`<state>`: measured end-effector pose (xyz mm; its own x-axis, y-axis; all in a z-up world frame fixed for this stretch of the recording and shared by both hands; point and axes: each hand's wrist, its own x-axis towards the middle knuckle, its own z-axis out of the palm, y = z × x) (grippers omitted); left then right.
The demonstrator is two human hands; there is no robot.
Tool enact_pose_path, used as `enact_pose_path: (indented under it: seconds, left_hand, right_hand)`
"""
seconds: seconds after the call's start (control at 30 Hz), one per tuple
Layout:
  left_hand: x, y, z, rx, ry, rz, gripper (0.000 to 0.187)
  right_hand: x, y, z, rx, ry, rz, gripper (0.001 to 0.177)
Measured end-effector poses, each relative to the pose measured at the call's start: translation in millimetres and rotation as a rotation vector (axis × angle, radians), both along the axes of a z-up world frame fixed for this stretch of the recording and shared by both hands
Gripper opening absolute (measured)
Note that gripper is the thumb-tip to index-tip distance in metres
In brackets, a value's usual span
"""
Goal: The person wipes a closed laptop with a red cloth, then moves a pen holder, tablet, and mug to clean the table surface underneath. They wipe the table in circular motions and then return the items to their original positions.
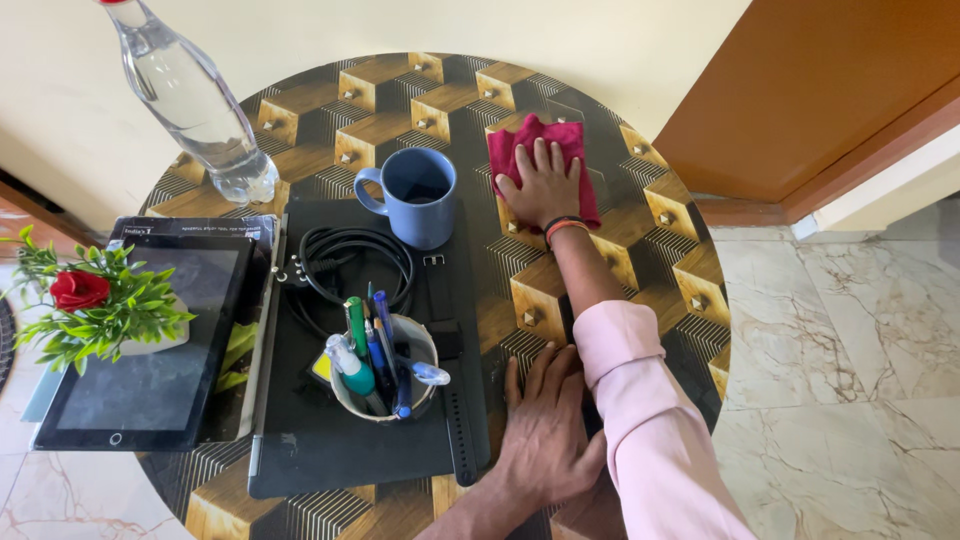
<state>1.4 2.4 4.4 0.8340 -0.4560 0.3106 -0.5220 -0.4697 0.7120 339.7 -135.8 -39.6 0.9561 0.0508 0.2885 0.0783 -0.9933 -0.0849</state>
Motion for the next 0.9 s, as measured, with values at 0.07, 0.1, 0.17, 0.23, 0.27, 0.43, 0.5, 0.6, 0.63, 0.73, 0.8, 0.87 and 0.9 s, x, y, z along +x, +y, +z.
enact_pose_path:
  seconds: [0.07, 0.1, 0.17, 0.23, 0.27, 0.43, 0.5, 0.6, 0.63, 0.73, 0.8, 0.87, 0.9]
  left_hand:
    - [1, 1, 3, -0.042, 0.007, -0.009, 0.061]
    - [1, 1, 3, -0.029, 0.004, -0.013, 0.061]
    - [2, 1, 3, -0.001, -0.004, -0.022, 0.064]
    - [1, 1, 3, 0.004, -0.007, -0.024, 0.057]
    - [1, 1, 2, 0.006, -0.01, -0.025, 0.054]
    - [-3, -2, -4, 0.053, -0.096, 0.01, 0.05]
    - [-4, -4, -6, 0.058, -0.121, 0.023, 0.049]
    - [-7, -5, -9, 0.043, -0.16, 0.039, 0.052]
    - [-8, -5, -10, 0.045, -0.164, 0.039, 0.053]
    - [-9, -6, -11, 0.067, -0.164, 0.039, 0.051]
    - [-10, -6, -10, 0.085, -0.17, 0.041, 0.05]
    - [-10, -6, -10, 0.101, -0.184, 0.047, 0.05]
    - [-10, -6, -10, 0.098, -0.19, 0.046, 0.049]
  right_hand:
    - [-6, 4, 3, -0.005, 0.017, 0.012, 0.077]
    - [-10, 6, 4, -0.007, 0.034, 0.013, 0.077]
    - [-20, 9, 5, -0.013, 0.074, 0.026, 0.078]
    - [-30, 12, 9, -0.021, 0.115, 0.051, 0.079]
    - [-36, 14, 11, -0.034, 0.128, 0.044, 0.079]
    - [-63, 23, 17, -0.061, 0.148, 0.054, 0.079]
    - [-73, 24, 18, -0.055, 0.149, 0.058, 0.078]
    - [-85, 26, 20, -0.055, 0.146, 0.053, 0.077]
    - [-88, 27, 20, -0.057, 0.145, 0.049, 0.077]
    - [-96, 28, 20, -0.057, 0.135, 0.057, 0.077]
    - [-100, 28, 21, -0.05, 0.134, 0.057, 0.077]
    - [-103, 29, 21, -0.046, 0.127, 0.06, 0.077]
    - [-105, 28, 21, -0.047, 0.122, 0.061, 0.077]
